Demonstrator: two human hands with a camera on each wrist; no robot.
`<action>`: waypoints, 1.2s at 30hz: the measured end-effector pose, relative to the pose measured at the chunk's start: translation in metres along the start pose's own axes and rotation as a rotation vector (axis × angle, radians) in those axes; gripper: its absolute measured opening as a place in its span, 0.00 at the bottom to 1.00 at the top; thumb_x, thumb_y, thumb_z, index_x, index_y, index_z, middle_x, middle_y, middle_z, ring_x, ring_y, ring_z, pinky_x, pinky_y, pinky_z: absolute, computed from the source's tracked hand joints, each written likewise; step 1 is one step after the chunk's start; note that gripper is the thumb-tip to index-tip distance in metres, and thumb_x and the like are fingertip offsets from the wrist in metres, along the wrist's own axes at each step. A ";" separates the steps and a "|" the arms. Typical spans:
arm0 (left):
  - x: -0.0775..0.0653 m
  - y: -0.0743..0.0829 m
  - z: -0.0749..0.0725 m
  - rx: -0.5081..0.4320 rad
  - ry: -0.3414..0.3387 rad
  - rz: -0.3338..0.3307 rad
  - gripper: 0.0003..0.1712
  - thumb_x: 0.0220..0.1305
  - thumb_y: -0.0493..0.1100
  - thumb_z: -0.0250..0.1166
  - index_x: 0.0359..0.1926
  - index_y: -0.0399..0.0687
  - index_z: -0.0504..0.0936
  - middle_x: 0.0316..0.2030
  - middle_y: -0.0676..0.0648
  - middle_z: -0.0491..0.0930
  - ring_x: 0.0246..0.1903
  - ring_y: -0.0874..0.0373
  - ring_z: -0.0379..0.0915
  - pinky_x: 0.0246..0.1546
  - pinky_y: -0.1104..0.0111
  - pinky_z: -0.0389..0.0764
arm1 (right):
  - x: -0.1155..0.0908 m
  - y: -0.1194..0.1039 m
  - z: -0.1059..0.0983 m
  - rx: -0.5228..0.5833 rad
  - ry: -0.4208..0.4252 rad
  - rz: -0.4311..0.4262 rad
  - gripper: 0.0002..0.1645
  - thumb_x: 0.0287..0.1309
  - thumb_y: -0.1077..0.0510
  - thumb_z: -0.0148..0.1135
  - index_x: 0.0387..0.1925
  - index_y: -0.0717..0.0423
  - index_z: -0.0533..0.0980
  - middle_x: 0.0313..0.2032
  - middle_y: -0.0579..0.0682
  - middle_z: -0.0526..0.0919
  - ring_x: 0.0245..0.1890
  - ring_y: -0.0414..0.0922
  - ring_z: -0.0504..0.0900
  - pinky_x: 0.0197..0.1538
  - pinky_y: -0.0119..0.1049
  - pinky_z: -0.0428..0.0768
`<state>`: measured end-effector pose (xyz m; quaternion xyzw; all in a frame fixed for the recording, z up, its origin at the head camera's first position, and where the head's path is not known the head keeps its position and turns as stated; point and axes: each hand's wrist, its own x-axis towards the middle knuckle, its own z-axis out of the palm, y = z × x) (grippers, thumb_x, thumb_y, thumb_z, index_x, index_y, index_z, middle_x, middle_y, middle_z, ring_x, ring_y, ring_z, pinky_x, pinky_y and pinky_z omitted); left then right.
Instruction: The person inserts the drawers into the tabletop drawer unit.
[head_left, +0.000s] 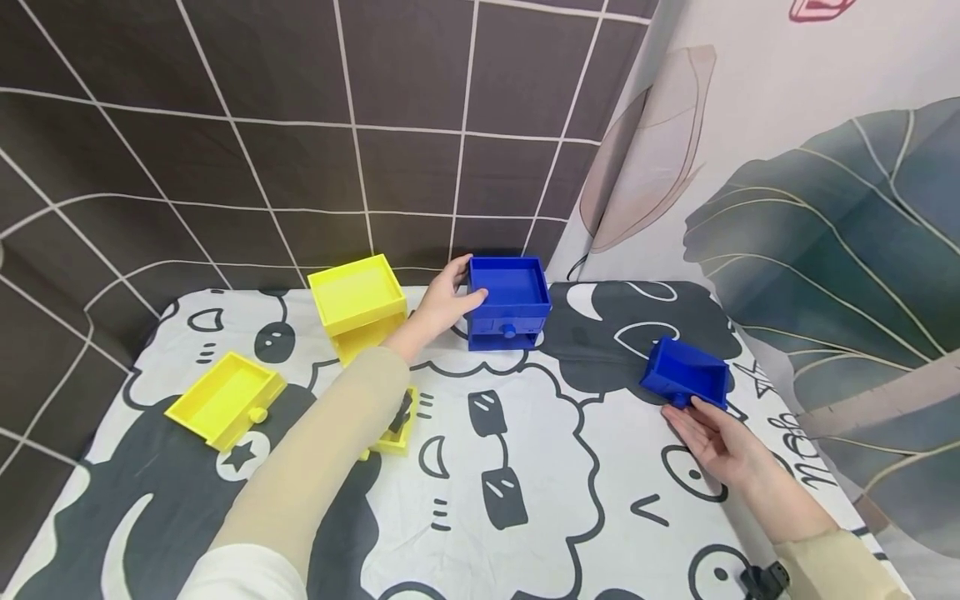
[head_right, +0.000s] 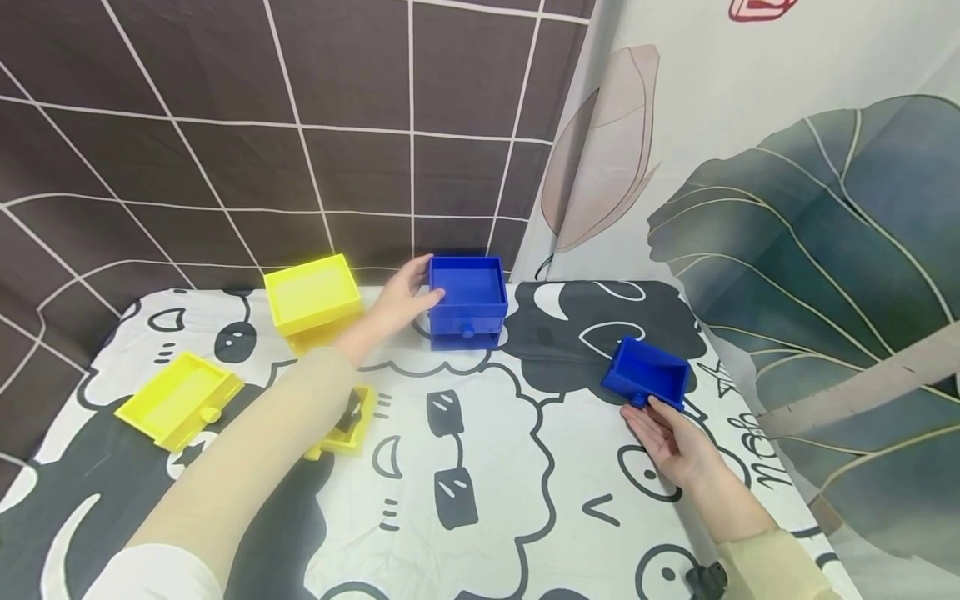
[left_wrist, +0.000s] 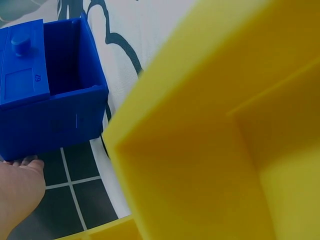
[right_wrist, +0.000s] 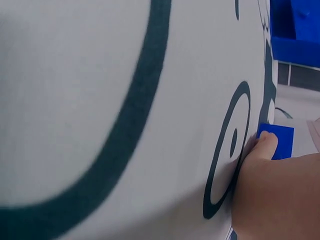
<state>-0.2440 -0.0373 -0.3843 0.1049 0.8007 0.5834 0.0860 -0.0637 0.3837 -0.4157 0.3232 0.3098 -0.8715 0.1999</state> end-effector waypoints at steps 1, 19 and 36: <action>0.000 0.000 0.000 0.001 0.000 -0.001 0.43 0.74 0.39 0.66 0.83 0.44 0.56 0.81 0.37 0.60 0.82 0.43 0.56 0.84 0.54 0.62 | 0.001 -0.001 0.000 -0.010 0.002 0.005 0.24 0.82 0.52 0.51 0.36 0.63 0.85 0.40 0.60 0.93 0.44 0.52 0.94 0.63 0.35 0.87; 0.000 -0.001 0.001 0.005 0.001 -0.006 0.43 0.74 0.39 0.66 0.83 0.45 0.56 0.82 0.38 0.60 0.82 0.44 0.56 0.84 0.55 0.62 | 0.011 -0.007 0.004 -0.099 0.037 0.030 0.23 0.80 0.55 0.55 0.33 0.64 0.87 0.36 0.59 0.94 0.40 0.50 0.95 0.55 0.32 0.90; 0.001 -0.001 0.002 -0.011 0.011 -0.003 0.42 0.75 0.39 0.65 0.83 0.45 0.57 0.81 0.38 0.61 0.82 0.45 0.56 0.84 0.57 0.61 | 0.008 0.003 0.013 -0.079 0.054 -0.012 0.21 0.79 0.56 0.56 0.33 0.61 0.88 0.35 0.57 0.94 0.39 0.47 0.95 0.54 0.27 0.89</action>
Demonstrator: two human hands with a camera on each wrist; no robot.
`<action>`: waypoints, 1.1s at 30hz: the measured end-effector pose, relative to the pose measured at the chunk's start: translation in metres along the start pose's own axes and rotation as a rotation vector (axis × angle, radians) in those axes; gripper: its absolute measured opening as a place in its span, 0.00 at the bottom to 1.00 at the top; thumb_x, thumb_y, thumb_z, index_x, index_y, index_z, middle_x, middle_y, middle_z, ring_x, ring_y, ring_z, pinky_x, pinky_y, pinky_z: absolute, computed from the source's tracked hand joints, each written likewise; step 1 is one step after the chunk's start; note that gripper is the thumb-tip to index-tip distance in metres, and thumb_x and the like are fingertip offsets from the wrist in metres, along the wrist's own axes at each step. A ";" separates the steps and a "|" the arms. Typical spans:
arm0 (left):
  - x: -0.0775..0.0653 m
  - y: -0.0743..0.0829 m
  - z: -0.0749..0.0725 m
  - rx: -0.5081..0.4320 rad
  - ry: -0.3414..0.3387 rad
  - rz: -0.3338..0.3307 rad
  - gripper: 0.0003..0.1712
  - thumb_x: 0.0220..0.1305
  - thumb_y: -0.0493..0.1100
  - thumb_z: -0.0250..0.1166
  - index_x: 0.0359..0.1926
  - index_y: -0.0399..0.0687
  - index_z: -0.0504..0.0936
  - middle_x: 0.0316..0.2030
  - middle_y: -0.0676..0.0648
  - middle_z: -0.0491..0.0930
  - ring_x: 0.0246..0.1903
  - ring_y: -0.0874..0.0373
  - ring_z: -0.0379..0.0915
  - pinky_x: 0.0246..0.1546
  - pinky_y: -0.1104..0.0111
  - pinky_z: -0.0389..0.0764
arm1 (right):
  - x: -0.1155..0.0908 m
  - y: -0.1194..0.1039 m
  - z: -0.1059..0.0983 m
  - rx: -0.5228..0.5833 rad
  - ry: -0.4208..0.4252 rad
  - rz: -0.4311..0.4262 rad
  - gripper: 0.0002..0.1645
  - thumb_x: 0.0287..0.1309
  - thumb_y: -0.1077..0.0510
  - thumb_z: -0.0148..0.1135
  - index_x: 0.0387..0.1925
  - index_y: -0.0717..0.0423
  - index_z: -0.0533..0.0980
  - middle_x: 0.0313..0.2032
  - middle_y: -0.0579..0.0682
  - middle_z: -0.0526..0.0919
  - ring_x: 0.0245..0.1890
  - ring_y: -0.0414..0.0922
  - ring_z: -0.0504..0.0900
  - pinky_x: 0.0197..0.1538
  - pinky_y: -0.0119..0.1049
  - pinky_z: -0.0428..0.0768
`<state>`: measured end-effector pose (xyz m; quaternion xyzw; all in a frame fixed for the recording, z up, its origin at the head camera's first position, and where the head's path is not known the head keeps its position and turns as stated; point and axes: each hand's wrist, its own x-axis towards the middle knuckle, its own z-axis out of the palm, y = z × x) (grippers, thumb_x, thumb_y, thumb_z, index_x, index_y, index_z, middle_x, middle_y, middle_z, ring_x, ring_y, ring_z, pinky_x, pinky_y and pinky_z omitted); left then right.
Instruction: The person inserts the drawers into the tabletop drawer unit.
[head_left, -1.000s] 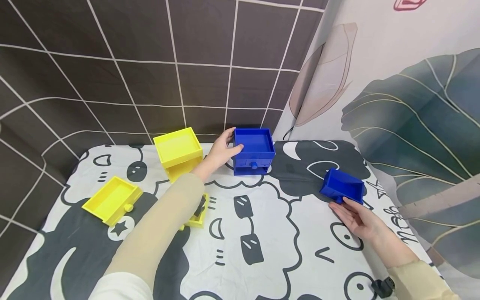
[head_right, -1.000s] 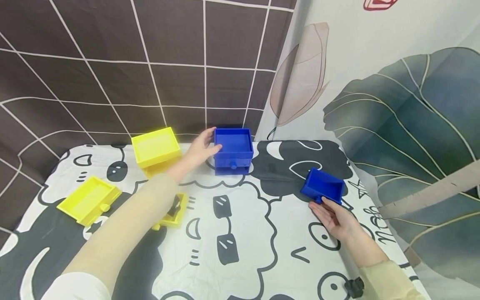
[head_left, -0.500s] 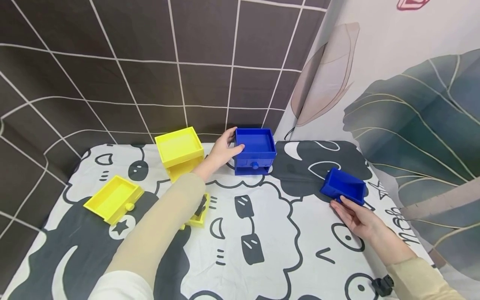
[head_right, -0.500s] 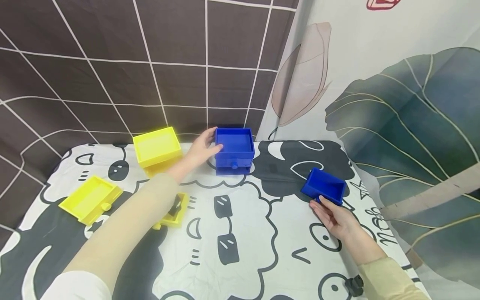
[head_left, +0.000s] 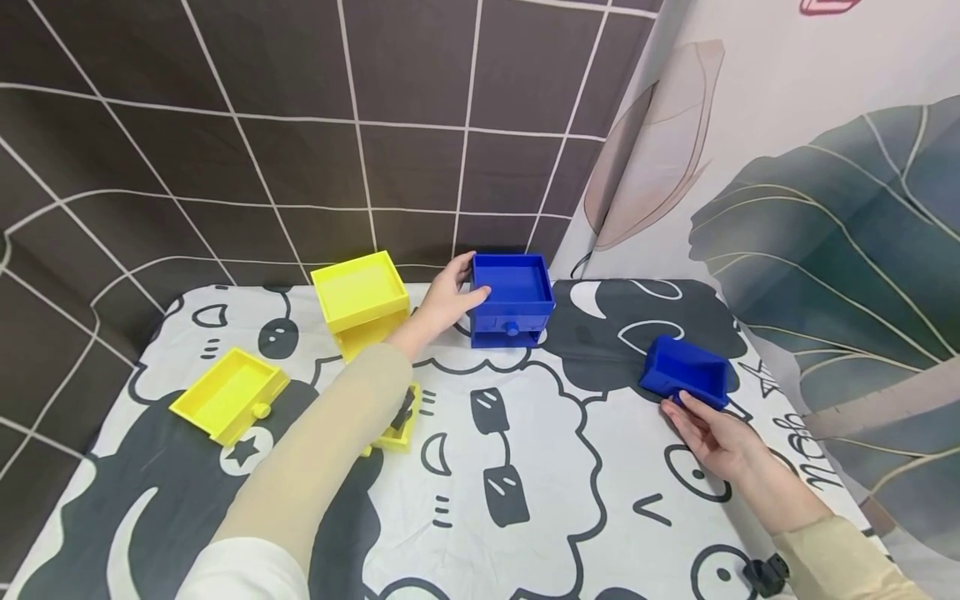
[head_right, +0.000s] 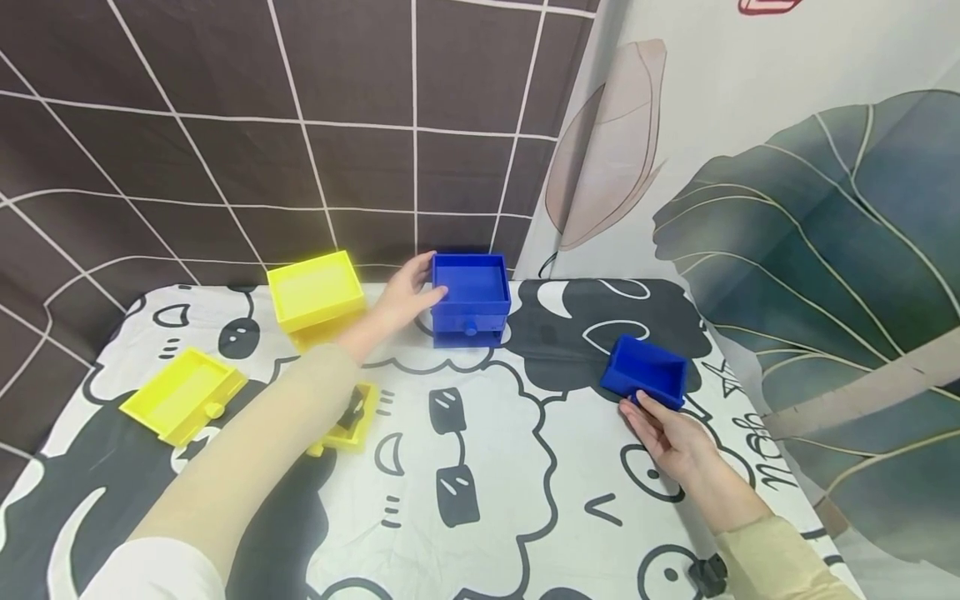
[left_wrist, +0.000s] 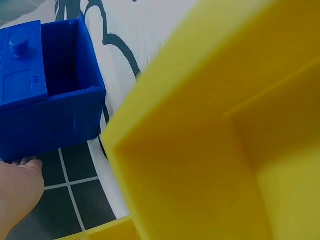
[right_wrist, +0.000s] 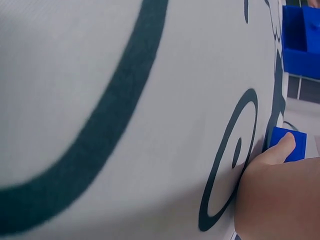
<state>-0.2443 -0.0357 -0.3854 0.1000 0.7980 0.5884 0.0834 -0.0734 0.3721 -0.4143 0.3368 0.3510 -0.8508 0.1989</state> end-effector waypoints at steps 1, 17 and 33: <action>0.000 0.000 0.000 -0.006 0.002 0.004 0.42 0.75 0.38 0.65 0.83 0.44 0.57 0.81 0.38 0.61 0.82 0.45 0.57 0.84 0.57 0.61 | 0.000 0.001 0.001 0.000 -0.004 0.001 0.21 0.79 0.56 0.57 0.33 0.62 0.88 0.35 0.57 0.94 0.39 0.47 0.95 0.53 0.27 0.89; -0.001 0.001 0.001 -0.010 0.006 0.004 0.42 0.74 0.38 0.65 0.83 0.43 0.57 0.81 0.38 0.62 0.82 0.46 0.57 0.84 0.59 0.60 | 0.009 0.016 0.023 -0.124 -0.106 -0.037 0.21 0.80 0.58 0.54 0.34 0.59 0.88 0.35 0.55 0.94 0.39 0.43 0.95 0.50 0.26 0.90; -0.001 0.001 0.001 -0.001 -0.002 -0.018 0.42 0.76 0.40 0.65 0.84 0.47 0.56 0.82 0.40 0.60 0.82 0.46 0.56 0.84 0.57 0.62 | 0.019 0.039 0.059 -0.225 -0.113 -0.048 0.16 0.78 0.63 0.59 0.33 0.57 0.88 0.35 0.53 0.94 0.38 0.43 0.94 0.49 0.27 0.90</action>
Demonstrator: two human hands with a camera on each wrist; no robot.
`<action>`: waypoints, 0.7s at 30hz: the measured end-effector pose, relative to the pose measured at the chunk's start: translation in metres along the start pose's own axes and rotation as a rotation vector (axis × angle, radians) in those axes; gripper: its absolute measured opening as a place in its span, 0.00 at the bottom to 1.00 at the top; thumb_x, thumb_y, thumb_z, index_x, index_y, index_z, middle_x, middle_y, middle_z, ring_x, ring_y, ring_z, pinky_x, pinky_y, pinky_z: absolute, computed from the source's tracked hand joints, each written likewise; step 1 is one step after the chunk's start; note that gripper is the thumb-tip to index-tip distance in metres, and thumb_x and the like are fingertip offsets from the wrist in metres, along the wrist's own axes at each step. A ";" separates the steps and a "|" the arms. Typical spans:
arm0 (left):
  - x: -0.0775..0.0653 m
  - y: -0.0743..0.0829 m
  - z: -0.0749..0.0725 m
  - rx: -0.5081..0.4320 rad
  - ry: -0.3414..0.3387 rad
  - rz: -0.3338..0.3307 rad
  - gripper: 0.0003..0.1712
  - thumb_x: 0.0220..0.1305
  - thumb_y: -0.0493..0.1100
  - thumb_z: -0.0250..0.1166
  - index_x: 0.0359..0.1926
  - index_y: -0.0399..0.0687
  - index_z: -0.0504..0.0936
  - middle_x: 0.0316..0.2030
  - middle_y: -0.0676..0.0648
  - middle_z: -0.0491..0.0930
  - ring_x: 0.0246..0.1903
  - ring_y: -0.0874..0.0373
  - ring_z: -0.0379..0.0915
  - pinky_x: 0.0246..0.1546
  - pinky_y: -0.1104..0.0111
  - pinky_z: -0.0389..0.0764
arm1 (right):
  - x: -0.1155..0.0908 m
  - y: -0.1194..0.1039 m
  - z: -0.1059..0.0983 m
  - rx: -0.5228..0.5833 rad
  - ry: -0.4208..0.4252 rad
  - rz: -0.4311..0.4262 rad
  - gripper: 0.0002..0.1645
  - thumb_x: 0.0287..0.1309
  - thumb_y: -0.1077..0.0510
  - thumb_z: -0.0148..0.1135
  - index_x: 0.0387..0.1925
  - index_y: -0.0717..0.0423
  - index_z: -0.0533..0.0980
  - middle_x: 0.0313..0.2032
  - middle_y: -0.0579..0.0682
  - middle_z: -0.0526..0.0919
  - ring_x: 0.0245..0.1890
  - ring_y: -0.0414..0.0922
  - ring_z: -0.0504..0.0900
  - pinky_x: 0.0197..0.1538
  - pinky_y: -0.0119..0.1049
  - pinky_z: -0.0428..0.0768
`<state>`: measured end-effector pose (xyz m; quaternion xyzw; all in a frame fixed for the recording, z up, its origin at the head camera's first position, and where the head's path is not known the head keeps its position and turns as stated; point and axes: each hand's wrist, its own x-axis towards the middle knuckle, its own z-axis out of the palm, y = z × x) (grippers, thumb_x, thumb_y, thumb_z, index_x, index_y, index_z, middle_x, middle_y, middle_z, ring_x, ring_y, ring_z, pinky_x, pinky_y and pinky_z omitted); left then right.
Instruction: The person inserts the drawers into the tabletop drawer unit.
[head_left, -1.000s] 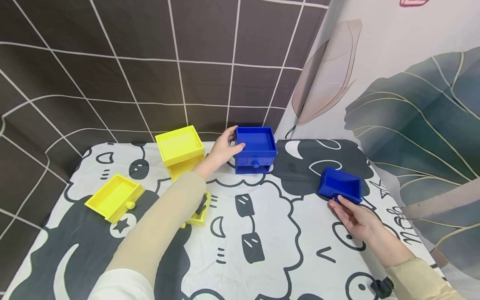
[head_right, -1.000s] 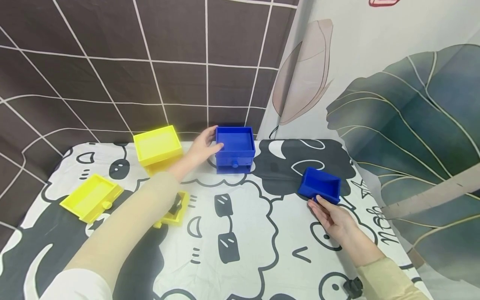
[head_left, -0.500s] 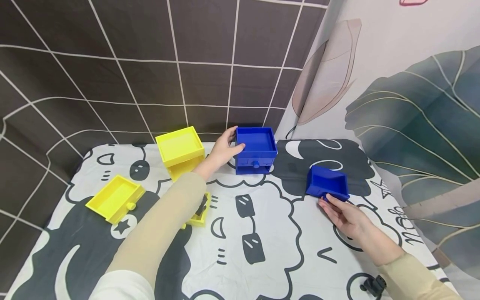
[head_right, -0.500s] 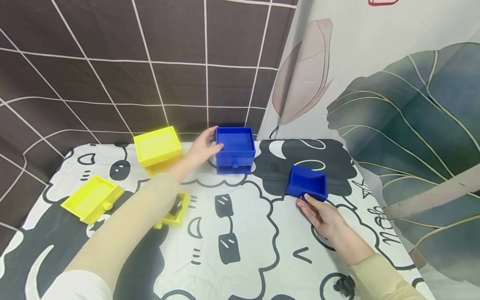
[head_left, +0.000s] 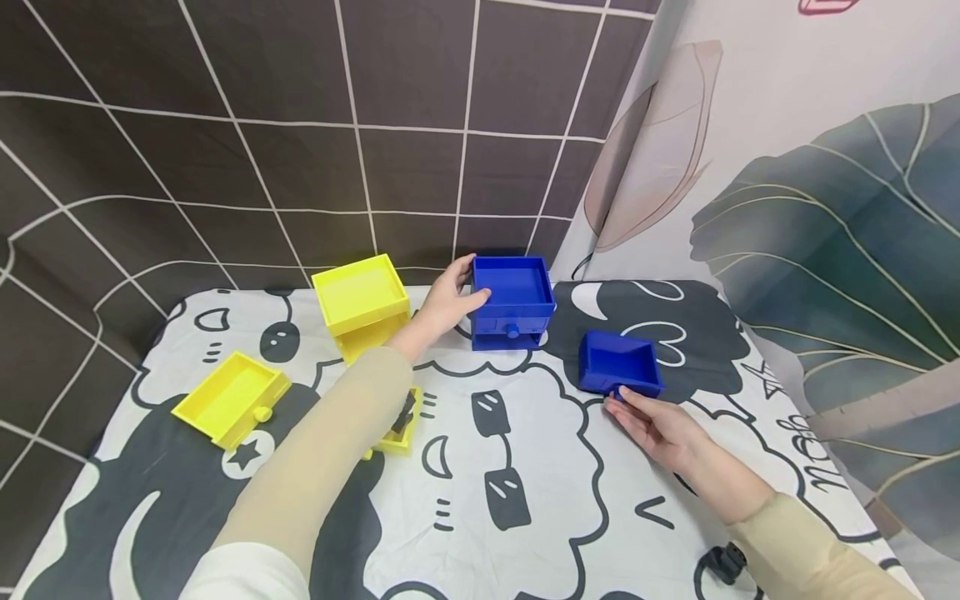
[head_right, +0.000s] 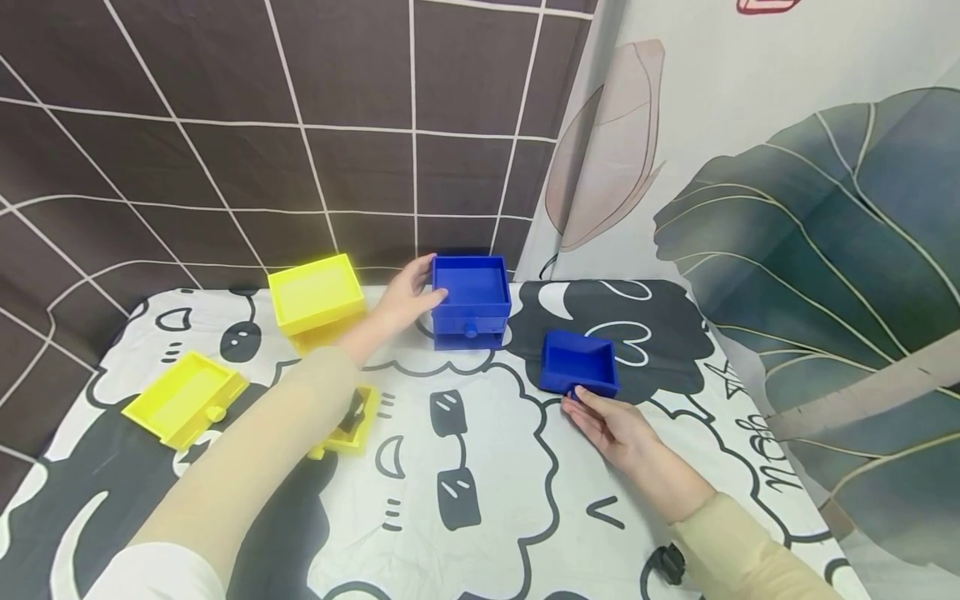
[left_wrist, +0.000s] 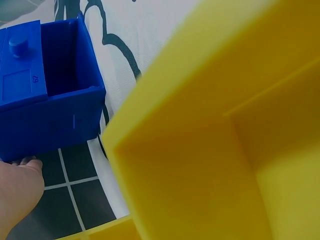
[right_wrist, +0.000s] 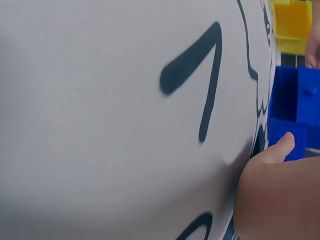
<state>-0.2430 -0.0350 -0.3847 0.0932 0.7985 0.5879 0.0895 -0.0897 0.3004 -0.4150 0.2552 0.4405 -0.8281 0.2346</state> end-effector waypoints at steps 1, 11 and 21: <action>0.000 0.000 0.000 0.000 -0.001 -0.001 0.42 0.76 0.40 0.65 0.84 0.47 0.56 0.82 0.40 0.60 0.82 0.46 0.56 0.84 0.57 0.62 | 0.001 0.001 0.002 -0.008 -0.007 0.002 0.16 0.78 0.63 0.58 0.33 0.57 0.88 0.35 0.53 0.94 0.38 0.43 0.94 0.49 0.27 0.90; 0.000 -0.001 0.000 -0.002 -0.002 0.002 0.43 0.75 0.40 0.65 0.84 0.46 0.56 0.82 0.39 0.60 0.82 0.46 0.56 0.84 0.57 0.61 | 0.012 0.017 0.028 -0.044 -0.060 0.015 0.18 0.79 0.64 0.55 0.34 0.57 0.88 0.35 0.52 0.94 0.39 0.43 0.94 0.51 0.29 0.91; 0.001 -0.001 0.000 -0.008 0.002 0.008 0.42 0.75 0.39 0.65 0.83 0.46 0.56 0.82 0.39 0.61 0.82 0.46 0.56 0.84 0.58 0.61 | 0.021 0.032 0.054 -0.094 -0.063 0.012 0.19 0.79 0.65 0.55 0.33 0.56 0.88 0.34 0.51 0.94 0.37 0.41 0.94 0.49 0.28 0.91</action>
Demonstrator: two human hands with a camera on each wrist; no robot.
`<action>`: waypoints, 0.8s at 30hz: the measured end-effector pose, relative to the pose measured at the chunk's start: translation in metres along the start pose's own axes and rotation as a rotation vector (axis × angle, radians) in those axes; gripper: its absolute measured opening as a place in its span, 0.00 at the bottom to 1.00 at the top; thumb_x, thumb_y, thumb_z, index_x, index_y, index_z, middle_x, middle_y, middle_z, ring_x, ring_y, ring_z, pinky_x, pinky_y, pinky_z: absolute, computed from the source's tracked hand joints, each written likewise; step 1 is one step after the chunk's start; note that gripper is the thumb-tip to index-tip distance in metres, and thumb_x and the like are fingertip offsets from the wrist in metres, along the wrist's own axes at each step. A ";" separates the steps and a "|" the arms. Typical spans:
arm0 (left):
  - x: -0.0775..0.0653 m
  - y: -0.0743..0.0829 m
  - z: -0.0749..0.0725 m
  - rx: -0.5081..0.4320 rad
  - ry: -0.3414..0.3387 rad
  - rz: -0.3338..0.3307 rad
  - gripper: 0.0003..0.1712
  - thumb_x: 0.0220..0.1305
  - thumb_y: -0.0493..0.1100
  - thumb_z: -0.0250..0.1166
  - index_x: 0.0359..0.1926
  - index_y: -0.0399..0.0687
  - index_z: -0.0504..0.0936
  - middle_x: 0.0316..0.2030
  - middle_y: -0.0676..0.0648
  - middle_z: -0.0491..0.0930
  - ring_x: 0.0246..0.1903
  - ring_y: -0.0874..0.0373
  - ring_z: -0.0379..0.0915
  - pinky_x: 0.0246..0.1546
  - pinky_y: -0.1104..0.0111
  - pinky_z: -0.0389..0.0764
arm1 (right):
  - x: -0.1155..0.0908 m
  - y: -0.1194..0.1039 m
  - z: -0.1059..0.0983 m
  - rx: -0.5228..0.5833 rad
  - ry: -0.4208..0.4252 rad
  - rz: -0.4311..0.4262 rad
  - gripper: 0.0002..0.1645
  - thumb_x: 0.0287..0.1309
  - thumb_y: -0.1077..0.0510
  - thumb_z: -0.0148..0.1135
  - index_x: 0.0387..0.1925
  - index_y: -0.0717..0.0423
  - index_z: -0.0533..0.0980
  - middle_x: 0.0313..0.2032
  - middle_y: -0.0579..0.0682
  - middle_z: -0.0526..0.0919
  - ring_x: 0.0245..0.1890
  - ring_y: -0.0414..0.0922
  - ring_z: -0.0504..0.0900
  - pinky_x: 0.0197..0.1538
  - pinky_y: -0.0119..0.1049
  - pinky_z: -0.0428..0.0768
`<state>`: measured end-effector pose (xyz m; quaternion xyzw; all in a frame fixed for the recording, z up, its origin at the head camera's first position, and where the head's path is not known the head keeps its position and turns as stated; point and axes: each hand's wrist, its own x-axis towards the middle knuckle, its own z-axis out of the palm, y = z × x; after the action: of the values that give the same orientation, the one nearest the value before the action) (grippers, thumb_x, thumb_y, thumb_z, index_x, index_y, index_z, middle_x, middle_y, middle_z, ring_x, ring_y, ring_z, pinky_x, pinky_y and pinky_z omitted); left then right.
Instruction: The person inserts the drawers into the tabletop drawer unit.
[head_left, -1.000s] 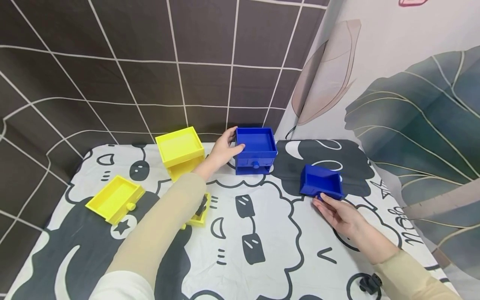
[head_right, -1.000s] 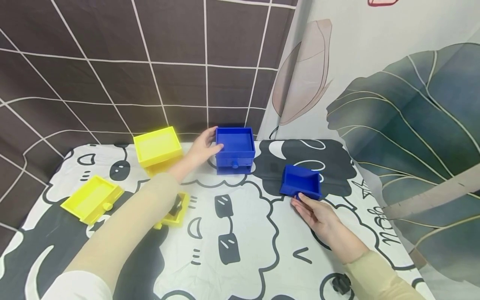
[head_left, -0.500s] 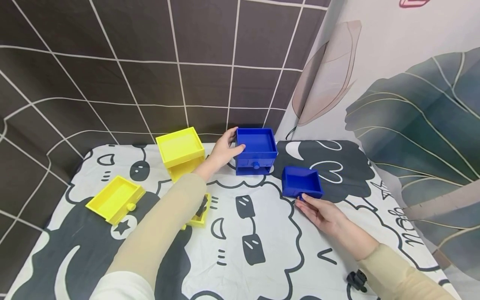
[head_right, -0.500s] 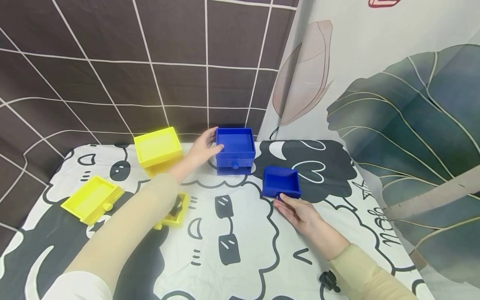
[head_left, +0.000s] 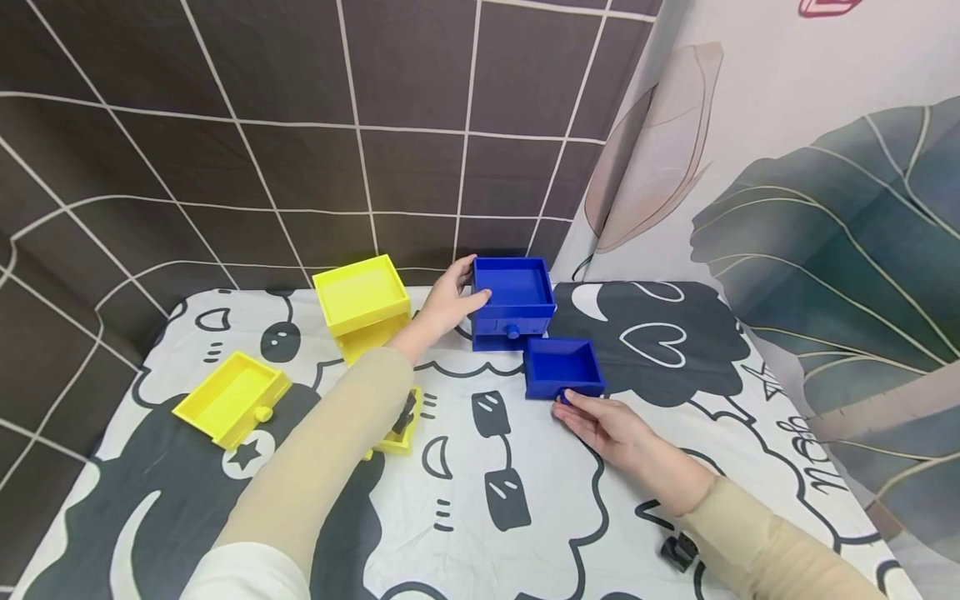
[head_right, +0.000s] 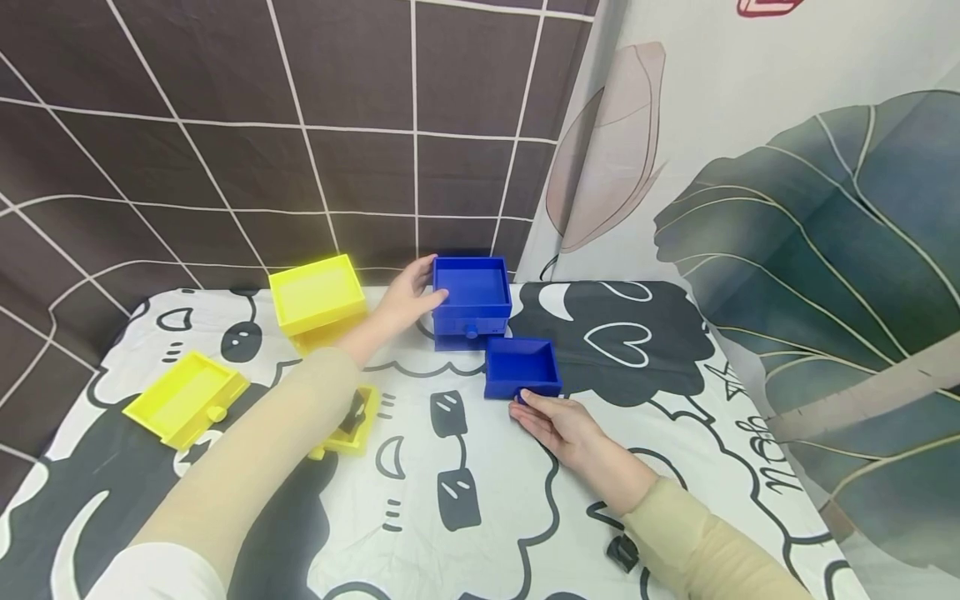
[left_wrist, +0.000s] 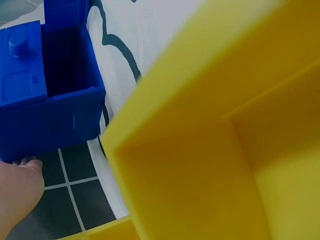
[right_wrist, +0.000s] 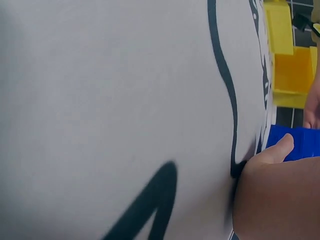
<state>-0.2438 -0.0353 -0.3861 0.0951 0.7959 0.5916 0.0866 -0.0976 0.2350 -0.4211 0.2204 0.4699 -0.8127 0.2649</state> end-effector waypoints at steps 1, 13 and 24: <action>0.000 0.000 0.000 -0.001 0.000 0.001 0.43 0.75 0.39 0.65 0.83 0.46 0.57 0.82 0.39 0.61 0.82 0.46 0.56 0.84 0.58 0.61 | 0.001 0.001 0.002 -0.004 0.004 -0.001 0.19 0.79 0.65 0.56 0.32 0.56 0.88 0.34 0.51 0.94 0.37 0.41 0.94 0.48 0.29 0.91; 0.000 -0.001 -0.001 -0.007 0.002 0.000 0.43 0.75 0.39 0.66 0.83 0.45 0.57 0.81 0.39 0.61 0.82 0.46 0.57 0.84 0.58 0.61 | 0.010 0.015 0.026 -0.010 0.016 0.002 0.17 0.78 0.64 0.58 0.34 0.55 0.88 0.34 0.50 0.94 0.37 0.41 0.94 0.49 0.29 0.91; 0.000 0.000 0.000 -0.002 0.004 -0.009 0.43 0.75 0.41 0.65 0.84 0.47 0.57 0.82 0.39 0.60 0.82 0.44 0.56 0.83 0.54 0.63 | 0.020 0.023 0.046 0.001 0.046 -0.004 0.11 0.77 0.64 0.60 0.36 0.57 0.85 0.34 0.52 0.93 0.37 0.41 0.94 0.49 0.30 0.91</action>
<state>-0.2436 -0.0356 -0.3862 0.0903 0.7960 0.5920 0.0877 -0.1030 0.1803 -0.4274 0.2383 0.4758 -0.8082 0.2521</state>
